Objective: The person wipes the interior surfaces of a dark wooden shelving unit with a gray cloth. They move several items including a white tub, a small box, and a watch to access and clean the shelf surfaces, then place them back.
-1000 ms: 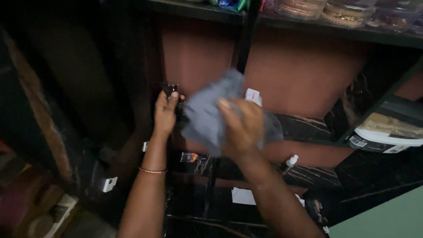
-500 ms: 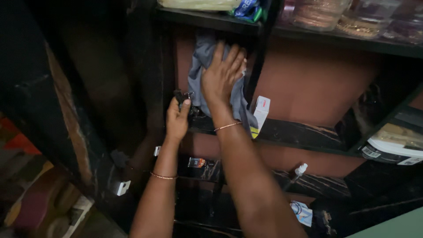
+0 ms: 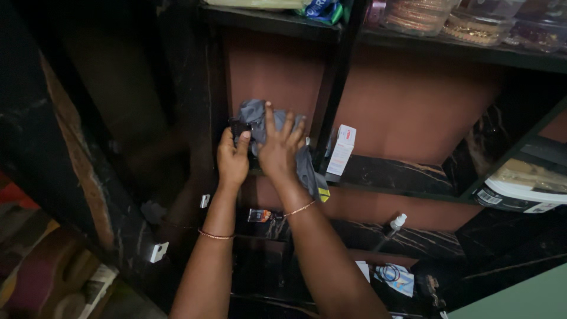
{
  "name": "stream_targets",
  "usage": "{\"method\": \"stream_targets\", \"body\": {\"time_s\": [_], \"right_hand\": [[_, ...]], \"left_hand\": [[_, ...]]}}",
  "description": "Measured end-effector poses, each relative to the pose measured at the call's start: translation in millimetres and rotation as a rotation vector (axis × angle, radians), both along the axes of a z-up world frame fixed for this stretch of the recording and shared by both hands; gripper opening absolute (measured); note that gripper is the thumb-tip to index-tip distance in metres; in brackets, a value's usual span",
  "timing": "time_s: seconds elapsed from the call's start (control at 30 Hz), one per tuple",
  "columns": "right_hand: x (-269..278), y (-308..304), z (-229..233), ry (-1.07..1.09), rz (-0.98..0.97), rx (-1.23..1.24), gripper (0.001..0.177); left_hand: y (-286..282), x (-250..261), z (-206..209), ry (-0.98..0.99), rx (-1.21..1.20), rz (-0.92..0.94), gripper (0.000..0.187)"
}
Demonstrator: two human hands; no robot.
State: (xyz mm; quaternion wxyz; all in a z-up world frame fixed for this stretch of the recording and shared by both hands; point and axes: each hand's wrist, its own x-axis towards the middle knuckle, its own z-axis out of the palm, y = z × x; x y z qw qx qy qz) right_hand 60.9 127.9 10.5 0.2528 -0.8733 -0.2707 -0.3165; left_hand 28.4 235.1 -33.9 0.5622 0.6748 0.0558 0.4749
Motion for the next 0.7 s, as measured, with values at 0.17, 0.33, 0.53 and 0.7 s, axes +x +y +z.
{"method": "stream_targets", "body": {"time_s": [0.17,0.33,0.53,0.7], "right_hand": [[-1.4,-9.5,-14.7,0.085,0.095,-0.088,0.080],[13.4,-6.5,-15.2,0.052,0.152,-0.187,0.050],[-16.3,-18.1,-11.7,-0.011,0.052,-0.226,0.033],[-69.4,-66.4,-1.4,0.252,0.223,-0.275,0.047]], "left_hand": [[-5.0,1.2,-0.1,-0.088,0.113,0.129,0.025],[-4.3,2.9,0.7,-0.005,0.117,0.196,0.030],[-0.7,6.8,-1.4,0.018,0.174,0.258,0.033],[-0.1,4.1,-0.6,0.027,0.137,0.202,0.033]]}}
